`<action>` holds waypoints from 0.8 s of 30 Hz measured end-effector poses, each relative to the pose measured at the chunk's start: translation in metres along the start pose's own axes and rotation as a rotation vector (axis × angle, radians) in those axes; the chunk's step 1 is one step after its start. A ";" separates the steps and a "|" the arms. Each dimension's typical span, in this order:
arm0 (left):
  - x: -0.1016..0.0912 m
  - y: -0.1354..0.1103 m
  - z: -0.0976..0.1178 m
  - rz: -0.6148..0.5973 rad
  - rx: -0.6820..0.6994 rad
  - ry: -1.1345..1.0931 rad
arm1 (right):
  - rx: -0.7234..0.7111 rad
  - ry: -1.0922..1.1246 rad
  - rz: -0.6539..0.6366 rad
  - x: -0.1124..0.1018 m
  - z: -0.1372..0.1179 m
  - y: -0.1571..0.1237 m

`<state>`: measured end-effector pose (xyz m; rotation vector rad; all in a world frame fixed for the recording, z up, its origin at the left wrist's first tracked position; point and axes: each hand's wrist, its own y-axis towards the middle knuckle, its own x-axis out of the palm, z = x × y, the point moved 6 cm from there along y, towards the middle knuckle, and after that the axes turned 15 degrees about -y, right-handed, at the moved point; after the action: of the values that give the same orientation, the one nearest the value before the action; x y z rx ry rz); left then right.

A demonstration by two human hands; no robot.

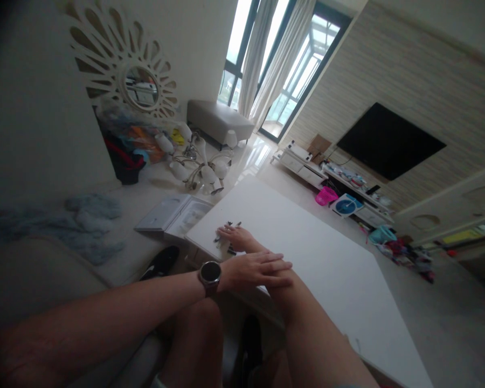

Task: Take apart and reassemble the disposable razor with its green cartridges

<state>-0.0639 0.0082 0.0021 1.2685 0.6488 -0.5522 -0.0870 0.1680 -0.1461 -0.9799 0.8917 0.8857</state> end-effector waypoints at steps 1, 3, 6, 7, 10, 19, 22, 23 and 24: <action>-0.001 0.000 0.000 0.006 0.001 0.009 | 0.000 0.003 0.001 0.000 0.000 0.000; -0.001 0.000 0.001 0.001 0.002 0.026 | -0.004 0.007 0.005 0.000 0.000 0.000; 0.000 0.001 0.001 -0.022 -0.008 0.048 | -0.017 0.012 0.007 -0.002 -0.001 -0.001; 0.001 0.001 0.000 -0.024 -0.009 0.053 | -0.017 0.012 0.006 -0.003 -0.001 -0.001; 0.002 0.000 0.000 -0.014 -0.003 0.058 | -0.004 0.012 0.006 -0.004 -0.002 -0.001; 0.000 0.001 0.005 -0.063 0.011 0.033 | 0.245 0.098 0.052 -0.017 0.007 -0.005; 0.002 0.001 0.006 -0.068 0.033 -0.017 | 0.302 0.200 0.131 -0.029 0.005 -0.011; 0.004 0.001 0.006 -0.067 0.035 -0.040 | 0.341 0.262 0.196 -0.035 0.005 -0.015; 0.005 0.001 0.006 -0.070 0.032 -0.059 | 0.401 0.346 0.284 -0.042 0.004 -0.022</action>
<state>-0.0588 0.0028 0.0001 1.2587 0.6386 -0.6576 -0.0810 0.1568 -0.1003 -0.6722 1.4683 0.7411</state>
